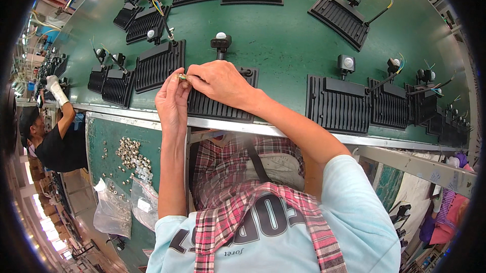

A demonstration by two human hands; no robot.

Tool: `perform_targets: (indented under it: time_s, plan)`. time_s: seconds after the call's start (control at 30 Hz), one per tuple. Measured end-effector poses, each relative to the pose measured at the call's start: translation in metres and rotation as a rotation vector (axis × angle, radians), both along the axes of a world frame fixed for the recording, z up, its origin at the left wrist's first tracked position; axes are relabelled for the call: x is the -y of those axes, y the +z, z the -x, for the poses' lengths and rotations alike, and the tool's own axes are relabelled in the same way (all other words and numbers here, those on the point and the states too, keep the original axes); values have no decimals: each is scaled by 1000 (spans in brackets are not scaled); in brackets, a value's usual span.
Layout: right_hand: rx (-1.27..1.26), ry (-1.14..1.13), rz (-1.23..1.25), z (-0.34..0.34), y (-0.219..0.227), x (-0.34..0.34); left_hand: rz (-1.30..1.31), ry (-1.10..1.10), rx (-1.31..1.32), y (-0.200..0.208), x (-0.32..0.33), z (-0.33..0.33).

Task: The person assembles a floodlight fixture by hand, connecting electrical wires to a light fixture base and securing a motion sensor with a plastic nut.

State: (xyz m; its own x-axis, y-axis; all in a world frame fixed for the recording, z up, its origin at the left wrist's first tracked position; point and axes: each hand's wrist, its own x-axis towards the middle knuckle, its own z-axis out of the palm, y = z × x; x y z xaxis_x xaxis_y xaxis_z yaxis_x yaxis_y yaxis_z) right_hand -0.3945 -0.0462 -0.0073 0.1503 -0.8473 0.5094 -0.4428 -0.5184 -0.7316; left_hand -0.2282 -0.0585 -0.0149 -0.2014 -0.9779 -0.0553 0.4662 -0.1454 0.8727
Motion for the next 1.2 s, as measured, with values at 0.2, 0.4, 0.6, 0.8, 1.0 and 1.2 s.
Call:
perform_targets:
  time_s: [0.2,0.4,0.6,0.8,1.0,1.2]
  plan:
    - [4,97,2,5,3,3,125,-23,184,9,-1,-1]
    - [232,64,-209,8,16,-2,215,-47,310,11,2,13]
    - [230,10,11,31,26,-6,257,-15,241,12,-2,42]
    - [-139,-209,-2,93,48,-18,955,-314,1056,3,-46,65]
    - [-257,-160,-709,121,51,-28,1274,-387,1315,-17,-49,83]
    - [-193,-421,-191,96,-1,-60,1251,-354,1395,-15,-43,78]
